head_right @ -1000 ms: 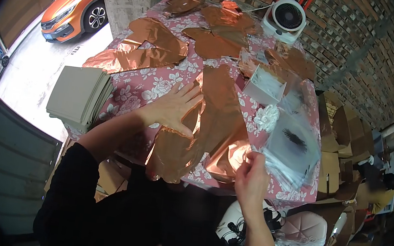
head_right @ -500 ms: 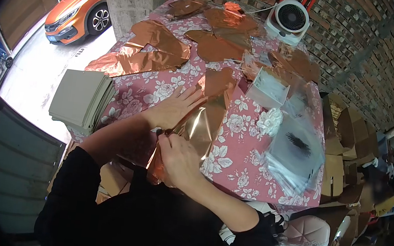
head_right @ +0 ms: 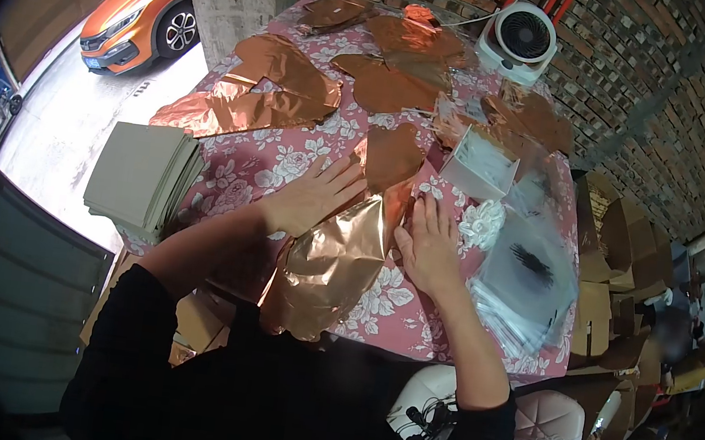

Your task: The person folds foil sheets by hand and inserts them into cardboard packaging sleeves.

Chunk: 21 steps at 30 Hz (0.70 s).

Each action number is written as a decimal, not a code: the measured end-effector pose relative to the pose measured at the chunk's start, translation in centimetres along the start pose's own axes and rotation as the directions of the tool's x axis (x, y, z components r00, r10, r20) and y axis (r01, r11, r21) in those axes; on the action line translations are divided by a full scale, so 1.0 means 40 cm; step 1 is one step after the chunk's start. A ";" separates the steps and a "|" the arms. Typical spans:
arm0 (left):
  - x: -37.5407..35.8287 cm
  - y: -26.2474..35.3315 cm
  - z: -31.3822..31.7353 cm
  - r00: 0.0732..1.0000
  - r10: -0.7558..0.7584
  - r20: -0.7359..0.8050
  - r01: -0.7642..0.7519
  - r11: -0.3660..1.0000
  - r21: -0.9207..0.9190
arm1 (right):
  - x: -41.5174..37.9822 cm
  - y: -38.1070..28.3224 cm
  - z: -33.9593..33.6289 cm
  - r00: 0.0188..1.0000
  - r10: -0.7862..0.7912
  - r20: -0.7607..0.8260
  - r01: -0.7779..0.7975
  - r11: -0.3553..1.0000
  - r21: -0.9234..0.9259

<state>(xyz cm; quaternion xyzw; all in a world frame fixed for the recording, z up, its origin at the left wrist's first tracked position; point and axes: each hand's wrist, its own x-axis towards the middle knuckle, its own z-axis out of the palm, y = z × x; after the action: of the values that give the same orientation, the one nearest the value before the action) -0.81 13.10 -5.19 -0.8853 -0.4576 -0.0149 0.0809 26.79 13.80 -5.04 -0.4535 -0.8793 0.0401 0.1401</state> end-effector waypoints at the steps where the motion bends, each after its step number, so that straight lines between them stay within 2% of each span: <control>1: 0.000 0.000 -0.001 1.000 -0.002 0.003 0.002 1.000 0.002 | 0.015 0.008 0.015 1.000 -0.002 -0.001 0.002 1.000 0.004; 3: 0.000 -0.001 -0.006 0.999 -0.006 0.034 0.006 1.000 -0.015 | 0.045 0.013 0.040 0.994 -0.085 0.068 0.093 0.989 -0.115; 4: 0.001 -0.004 0.009 1.000 -0.008 -0.018 0.008 1.000 -0.001 | 0.056 0.009 0.043 0.992 -0.071 0.100 0.082 0.990 -0.115; 8: -0.003 -0.010 0.017 0.998 0.033 -0.057 -0.032 0.999 0.015 | 0.087 0.006 0.041 0.992 -0.076 0.103 0.086 0.991 -0.099; 13: 0.001 -0.010 0.017 0.998 0.034 -0.051 -0.033 0.999 0.018 | 0.102 0.016 0.044 0.995 -0.074 0.067 0.088 0.968 -0.237; 21: 0.001 -0.009 0.027 0.998 0.021 -0.067 -0.018 0.999 0.033 | 0.010 -0.045 0.032 0.988 -0.134 0.081 0.145 0.979 -0.141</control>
<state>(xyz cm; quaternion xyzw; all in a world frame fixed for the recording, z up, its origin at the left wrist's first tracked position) -1.14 13.50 -6.21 -0.8873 -0.4461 -0.0365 0.1108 24.79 13.14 -5.81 -0.3980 -0.9139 -0.0183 0.0776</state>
